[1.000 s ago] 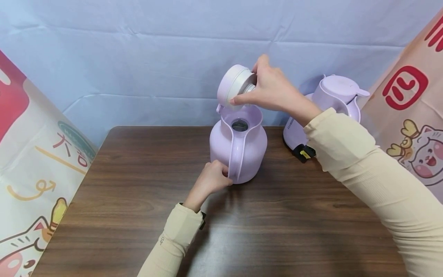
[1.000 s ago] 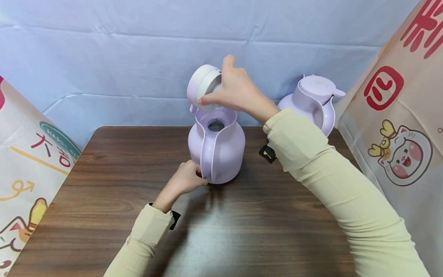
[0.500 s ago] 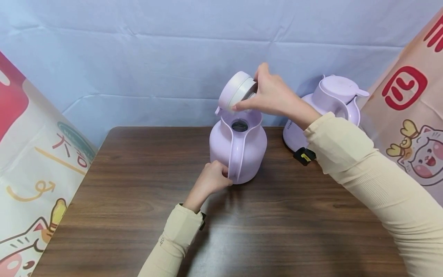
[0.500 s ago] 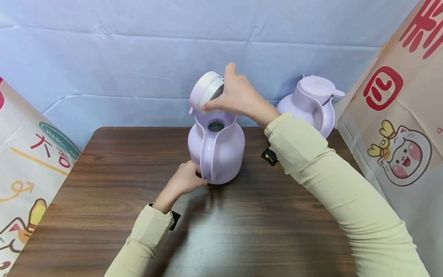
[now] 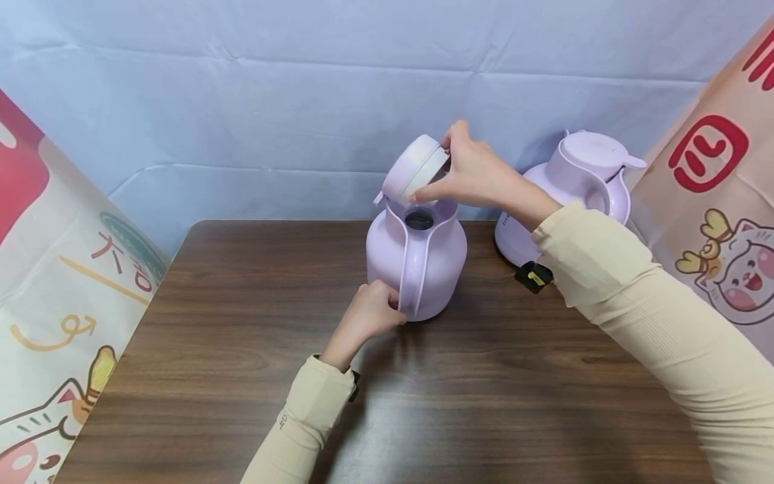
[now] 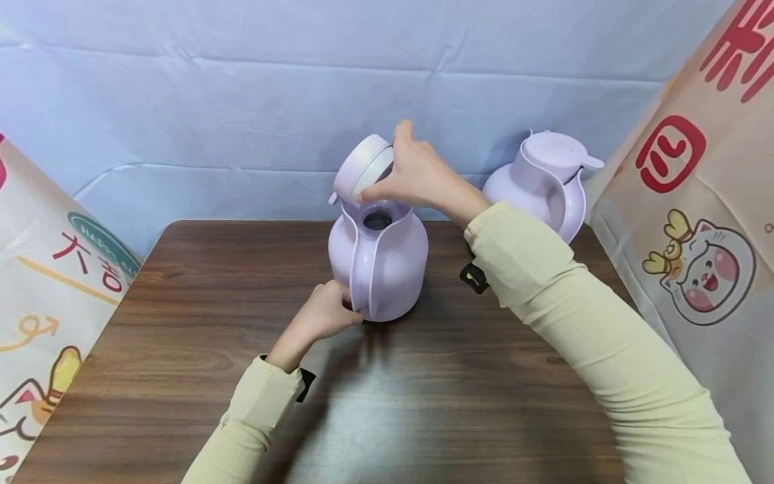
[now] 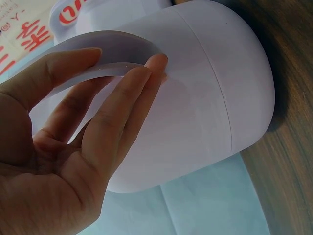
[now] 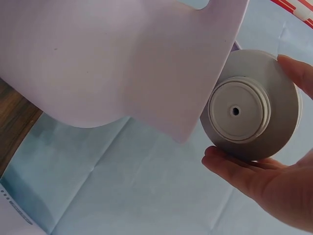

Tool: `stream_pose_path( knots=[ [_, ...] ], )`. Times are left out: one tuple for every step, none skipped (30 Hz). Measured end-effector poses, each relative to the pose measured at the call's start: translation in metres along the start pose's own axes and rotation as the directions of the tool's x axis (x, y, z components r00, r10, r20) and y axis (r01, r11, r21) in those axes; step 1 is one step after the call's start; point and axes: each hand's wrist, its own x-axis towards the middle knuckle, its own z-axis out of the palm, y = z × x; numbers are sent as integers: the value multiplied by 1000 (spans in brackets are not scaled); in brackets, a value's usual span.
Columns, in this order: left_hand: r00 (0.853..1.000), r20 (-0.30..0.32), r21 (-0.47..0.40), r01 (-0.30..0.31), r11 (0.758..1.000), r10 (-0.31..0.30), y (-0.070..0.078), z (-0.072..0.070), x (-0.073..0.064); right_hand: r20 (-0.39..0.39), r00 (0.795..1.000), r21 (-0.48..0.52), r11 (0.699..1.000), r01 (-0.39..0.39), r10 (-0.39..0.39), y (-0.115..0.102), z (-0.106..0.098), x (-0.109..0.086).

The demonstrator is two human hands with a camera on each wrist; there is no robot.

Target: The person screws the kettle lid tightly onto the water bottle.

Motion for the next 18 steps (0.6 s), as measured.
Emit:
stream_pose_path(
  knots=[
    [1000, -1, 1, -1, 1000, 1, 0, 0, 0, 7, 1000, -6, 1000, 3, -3, 1, 0, 0],
    [1000, -2, 0, -2, 1000, 2, 0, 0, 0, 14, 1000, -13, 1000, 4, -3, 1, 0, 0],
    [1000, -2, -1, -2, 1000, 2, 0, 0, 0, 23, 1000, -19, 1000, 4, -4, 2, 0, 0],
    [1000, -2, -1, -2, 1000, 2, 0, 0, -1, 31, 1000, -26, 1000, 5, -4, 2, 0, 0],
    [1000, -2, -2, -2, 1000, 1, 0, 0, -1, 38, 999, -32, 999, 6, -5, 3, 0, 0],
    [1000, -2, -2, -2, 1000, 2, 0, 0, -1, 44, 999, -40, 999, 5, -3, 4, 0, 0],
    [1000, -2, -3, -1, 1000, 1, 0, 0, -1, 50, 999, -45, 999, 5, -3, 4, 0, 0],
    [1000, -1, -4, -1, 1000, 1, 0, 0, -1, 53, 999, -51, 999, 4, -1, 5, 0, 0],
    [1000, 0, -4, -1, 1000, 1, 0, 0, -1, 57, 998, -54, 999, 2, 1, 6, 0, 0],
    [1000, 0, -6, -1, 1000, 1, 0, 0, -1, 61, 998, -58, 998, 0, 3, 6, 0, 0],
    [1000, -1, -8, -4, 1000, 4, 0, 0, -1, 64, 998, -59, 998, -2, 6, 7, 0, 0],
    [1000, -1, -8, -5, 1000, 5, 0, -1, -1, 68, 998, -61, 998, -4, 9, 8, 0, 0],
    [1000, 0, -10, -6, 1000, 6, 0, -1, -1, 71, 997, -64, 998, -6, 10, 9, 0, 0],
    [1000, -1, -8, -8, 1000, 8, 0, -1, -1, 75, 997, -64, 998, -8, 13, 9, 0, 0],
    [1000, -2, -6, -10, 1000, 10, 0, -1, 0, 79, 997, -64, 998, -9, 14, 10, 1, 0],
    [1000, -3, -4, -11, 1000, 11, 0, -1, 0, 82, 997, -67, 998, -8, 14, 10, 1, 0],
    [1000, -4, -1, -14, 1000, 14, 0, -1, 0, 85, 996, -69, 998, -8, 14, 11, 1, 0],
    [1000, -4, 1, -14, 1000, 14, 0, -1, 0, 88, 996, -72, 997, -8, 14, 12, 1, 0]
  ],
)
